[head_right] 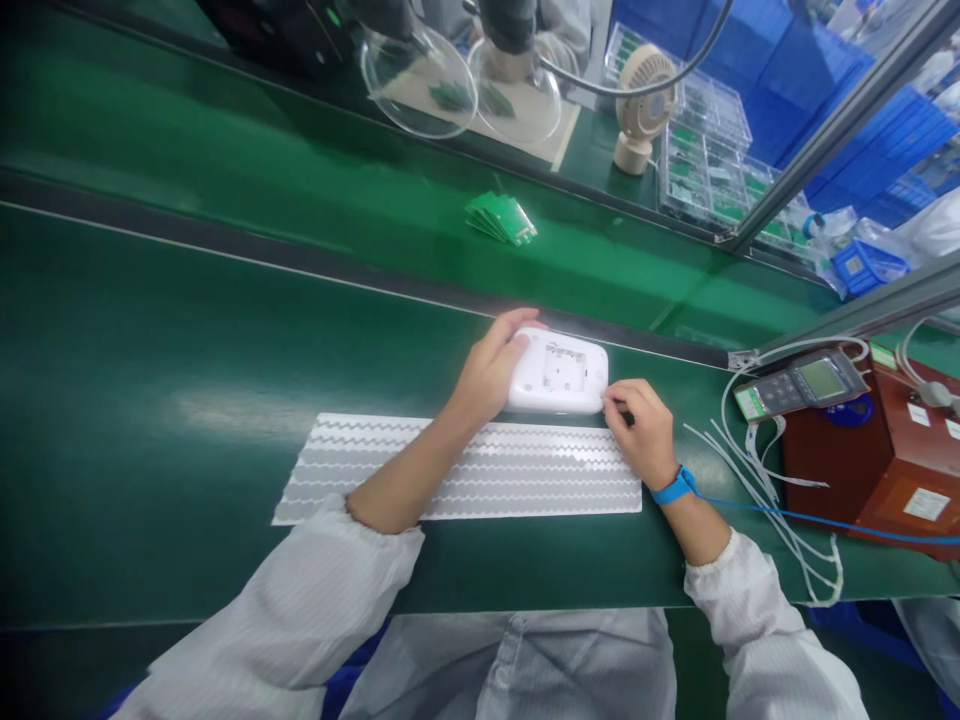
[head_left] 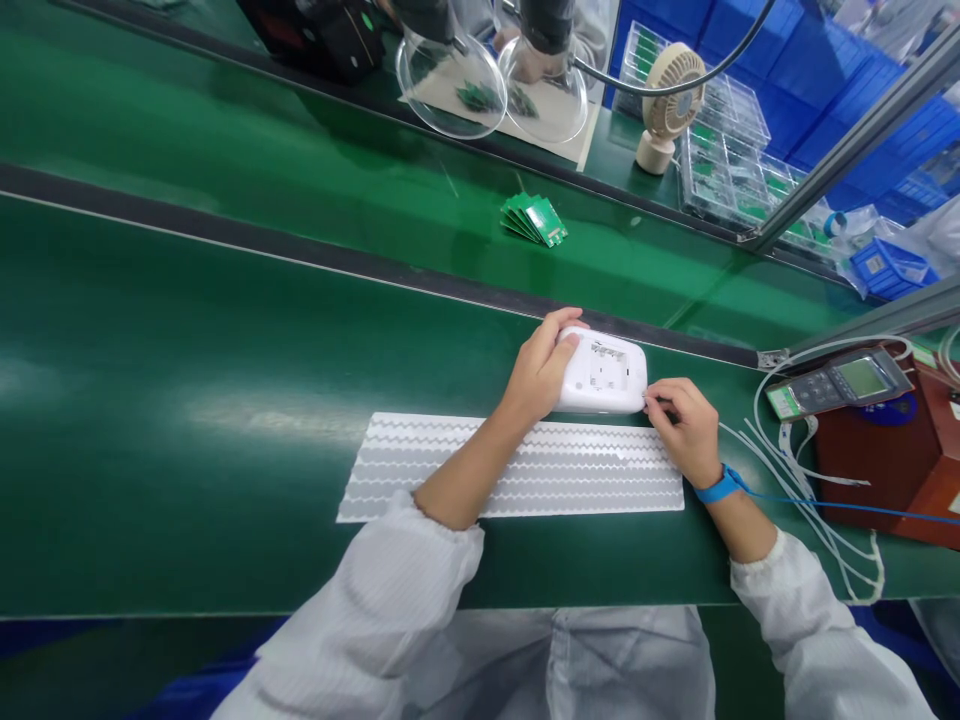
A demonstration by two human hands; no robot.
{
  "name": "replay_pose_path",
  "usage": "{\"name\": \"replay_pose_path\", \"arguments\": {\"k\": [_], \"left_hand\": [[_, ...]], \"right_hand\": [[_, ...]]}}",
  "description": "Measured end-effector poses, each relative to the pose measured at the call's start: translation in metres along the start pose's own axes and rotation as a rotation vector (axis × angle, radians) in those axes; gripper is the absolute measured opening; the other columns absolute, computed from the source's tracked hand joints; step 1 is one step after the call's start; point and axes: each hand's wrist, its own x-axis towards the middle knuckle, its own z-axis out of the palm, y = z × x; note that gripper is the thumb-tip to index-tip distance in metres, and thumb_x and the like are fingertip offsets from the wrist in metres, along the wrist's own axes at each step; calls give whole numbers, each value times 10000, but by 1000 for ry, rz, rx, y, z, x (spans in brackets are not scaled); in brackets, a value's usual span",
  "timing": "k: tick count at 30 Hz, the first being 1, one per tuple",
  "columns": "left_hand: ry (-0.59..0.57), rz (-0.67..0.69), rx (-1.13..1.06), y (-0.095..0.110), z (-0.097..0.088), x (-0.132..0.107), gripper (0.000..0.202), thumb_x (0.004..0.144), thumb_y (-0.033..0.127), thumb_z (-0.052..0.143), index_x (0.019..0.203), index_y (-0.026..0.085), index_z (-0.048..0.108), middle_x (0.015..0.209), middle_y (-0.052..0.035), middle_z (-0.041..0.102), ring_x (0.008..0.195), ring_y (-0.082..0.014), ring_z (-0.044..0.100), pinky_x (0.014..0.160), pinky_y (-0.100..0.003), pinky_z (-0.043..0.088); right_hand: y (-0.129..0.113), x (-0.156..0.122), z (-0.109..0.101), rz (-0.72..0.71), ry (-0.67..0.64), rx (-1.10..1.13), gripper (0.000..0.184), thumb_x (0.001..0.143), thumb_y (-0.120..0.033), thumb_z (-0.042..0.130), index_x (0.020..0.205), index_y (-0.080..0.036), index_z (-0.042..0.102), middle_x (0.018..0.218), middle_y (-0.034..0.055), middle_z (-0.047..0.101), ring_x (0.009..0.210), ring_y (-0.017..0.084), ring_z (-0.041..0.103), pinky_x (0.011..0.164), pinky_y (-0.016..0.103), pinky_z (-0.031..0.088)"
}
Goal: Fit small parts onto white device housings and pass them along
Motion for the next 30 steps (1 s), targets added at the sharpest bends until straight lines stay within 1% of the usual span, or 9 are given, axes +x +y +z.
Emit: {"name": "replay_pose_path", "arguments": {"k": [6,11,15,20,24,27,30], "left_hand": [[-3,15,12,-1,-1,0,395,1097,405,532,1451,293,669,1389,-67,780,1224,-288,732,1076,-423,588],[-4,24,13,-1,-1,0,403,1089,383,538,1456,276,667,1394,-75,779,1263,-297,721,1123,-438,568],[-11,18,7,0,-1,0,415,1085,380,542,1467,269,661,1408,-79,775,1262,-296,721,1129,-440,565],[-10,13,7,-1,-1,0,419,1084,372,542,1471,263,660,1400,-80,773,1246,-291,726,1099,-425,581],[-9,14,7,0,-1,0,419,1082,365,544,1470,256,658,1401,-83,774,1230,-290,729,1090,-425,582],[-13,24,7,0,-1,0,426,1082,378,546,1475,250,653,1397,-82,778,1212,-286,733,1069,-419,589],[-12,35,8,-1,-1,0,434,1074,370,545,1473,233,650,1389,-89,783,1193,-289,737,1060,-431,594]], "right_hand": [[-2,1,1,14,25,-4,103,1098,-276,654,1022,-280,724,1076,82,756,877,223,765,689,368,722],[-1,2,1,-15,14,-20,112,1097,-249,651,1017,-277,724,1068,74,760,843,210,763,680,356,707],[0,3,0,-13,0,-46,121,1096,-257,646,1016,-280,733,1070,74,768,852,220,763,691,372,701],[2,5,-6,-45,-53,-50,128,1088,-242,657,1035,-287,764,1070,67,774,881,227,755,735,377,697],[2,5,-11,-100,-83,-99,137,1099,-228,661,1080,-285,784,1078,69,794,926,231,771,777,371,700],[2,3,-13,-148,-93,-168,150,1111,-225,651,1109,-271,794,1088,74,811,973,240,787,838,380,695],[3,0,-13,-192,-103,-210,206,1116,-191,609,1154,-253,802,1128,85,822,1036,243,799,906,382,689]]}}
